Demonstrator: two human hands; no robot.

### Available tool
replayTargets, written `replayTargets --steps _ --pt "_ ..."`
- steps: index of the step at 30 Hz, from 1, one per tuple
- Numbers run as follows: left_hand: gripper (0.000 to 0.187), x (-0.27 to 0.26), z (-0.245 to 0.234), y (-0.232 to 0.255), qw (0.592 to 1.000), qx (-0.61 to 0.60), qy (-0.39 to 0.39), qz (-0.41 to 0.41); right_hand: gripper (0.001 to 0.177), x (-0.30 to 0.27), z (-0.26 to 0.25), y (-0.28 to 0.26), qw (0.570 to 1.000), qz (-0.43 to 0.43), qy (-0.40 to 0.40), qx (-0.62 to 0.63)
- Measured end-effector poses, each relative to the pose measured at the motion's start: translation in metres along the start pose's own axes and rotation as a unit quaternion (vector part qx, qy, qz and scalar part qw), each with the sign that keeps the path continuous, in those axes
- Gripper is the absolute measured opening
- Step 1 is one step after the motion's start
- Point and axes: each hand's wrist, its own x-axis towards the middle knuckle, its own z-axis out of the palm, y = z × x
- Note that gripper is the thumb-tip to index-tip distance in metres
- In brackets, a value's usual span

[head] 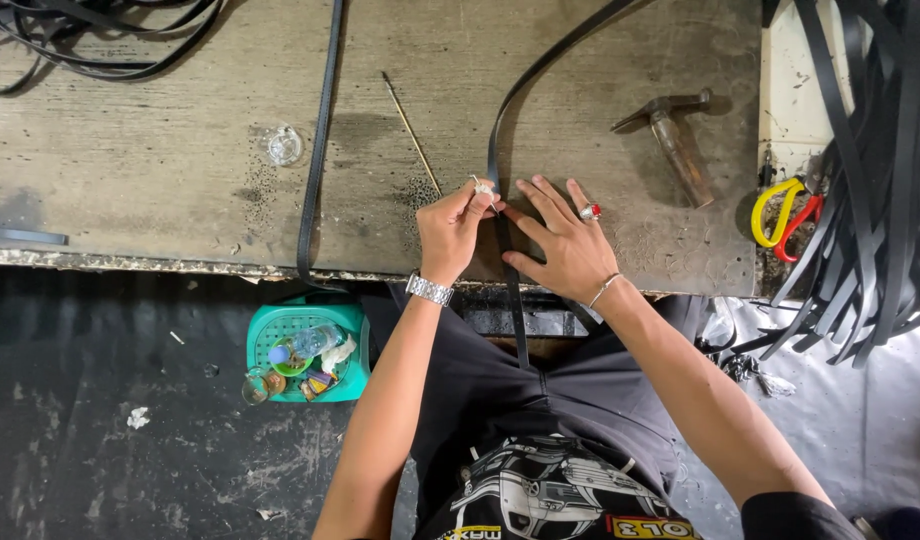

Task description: The person hammers nails into a strip of black leather on a wooden workbench. They repeatedly position a nail and strike it with a hammer, then move to the next spot along the strip.

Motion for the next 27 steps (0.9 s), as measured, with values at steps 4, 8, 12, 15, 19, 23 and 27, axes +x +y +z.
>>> replayTargets --steps 4,8,12,15,19,23,27 --pt "0.021 0.000 0.000 -0.002 0.999 0.027 -0.003 0.018 0.055 0.001 -0.003 -0.002 1.000 0.004 -0.003 0.003" --pt "0.022 -0.004 0.000 -0.019 0.982 0.152 -0.012 0.112 0.051 0.004 -0.006 0.000 0.999 0.008 0.045 0.023" --pt "0.018 -0.009 0.000 -0.027 0.974 0.175 -0.014 0.141 0.035 0.002 -0.038 0.031 0.985 0.087 0.126 -0.084" --pt "0.016 -0.014 0.003 -0.023 0.979 0.153 -0.013 0.134 0.060 -0.026 -0.045 0.096 0.915 0.276 0.082 -0.282" --pt "0.032 -0.011 -0.004 -0.012 0.961 0.224 -0.086 0.135 0.036 -0.030 -0.064 0.109 0.899 0.353 -0.047 -0.254" --pt "0.022 -0.015 0.001 -0.028 0.969 0.193 -0.048 0.147 0.037 -0.044 -0.048 0.133 0.918 0.336 -0.024 -0.210" --pt "0.023 -0.020 0.003 -0.048 0.973 0.164 -0.011 0.159 0.047 -0.014 -0.087 0.068 0.941 0.328 0.011 0.083"
